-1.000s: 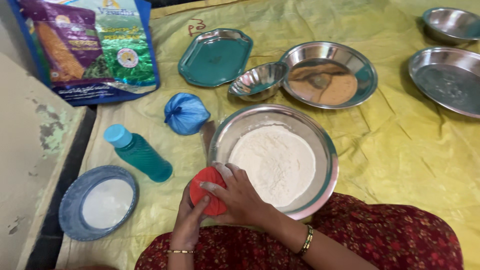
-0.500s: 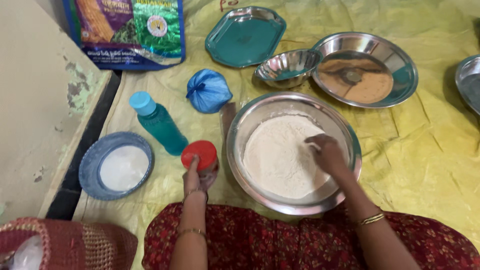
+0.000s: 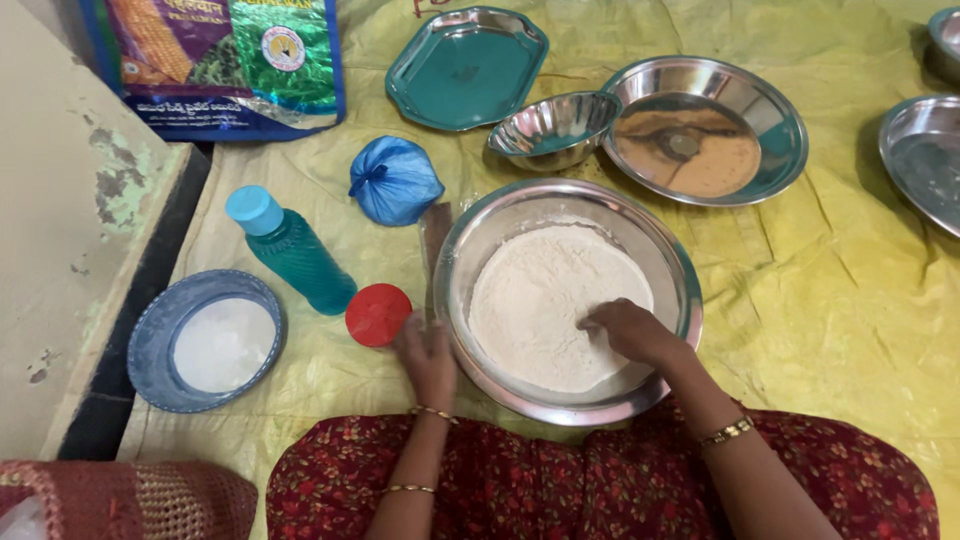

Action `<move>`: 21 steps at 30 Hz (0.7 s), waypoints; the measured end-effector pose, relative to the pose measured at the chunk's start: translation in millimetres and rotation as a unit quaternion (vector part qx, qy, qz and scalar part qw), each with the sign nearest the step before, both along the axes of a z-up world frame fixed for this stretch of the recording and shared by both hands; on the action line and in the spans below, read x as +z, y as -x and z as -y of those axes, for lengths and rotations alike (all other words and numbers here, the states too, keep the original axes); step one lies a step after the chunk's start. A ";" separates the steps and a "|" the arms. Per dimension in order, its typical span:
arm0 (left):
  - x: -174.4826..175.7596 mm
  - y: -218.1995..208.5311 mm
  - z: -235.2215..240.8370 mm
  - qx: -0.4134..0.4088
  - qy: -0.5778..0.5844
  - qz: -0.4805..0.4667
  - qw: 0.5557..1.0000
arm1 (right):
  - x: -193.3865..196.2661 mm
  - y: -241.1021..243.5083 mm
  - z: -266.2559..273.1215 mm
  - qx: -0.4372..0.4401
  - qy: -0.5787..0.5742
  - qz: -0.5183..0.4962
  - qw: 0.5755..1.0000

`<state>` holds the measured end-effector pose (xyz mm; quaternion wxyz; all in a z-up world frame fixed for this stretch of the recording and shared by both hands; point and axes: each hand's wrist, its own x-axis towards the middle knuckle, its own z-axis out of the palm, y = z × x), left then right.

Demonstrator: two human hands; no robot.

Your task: The person sifts white flour into a large metal bowl, then adds a small amount of white powder from a red-lidded container and a small packet of powder. They mix the ingredients together by hand.

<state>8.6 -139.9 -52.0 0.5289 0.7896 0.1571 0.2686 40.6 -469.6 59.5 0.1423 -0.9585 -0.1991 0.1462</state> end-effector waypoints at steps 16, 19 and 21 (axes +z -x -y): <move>0.4 -11.5 34.7 -0.034 0.119 -0.028 0.992 | -49.4 -85.3 29.3 -0.235 -0.072 0.034 0.969; 10.5 -9.9 34.4 -0.046 0.152 -0.028 0.987 | -66.2 -99.5 8.3 -0.196 -0.083 0.024 0.977; 17.0 -8.6 34.1 -0.061 0.203 -0.028 0.977 | -71.2 -110.2 -16.1 -0.165 -0.046 -0.021 0.985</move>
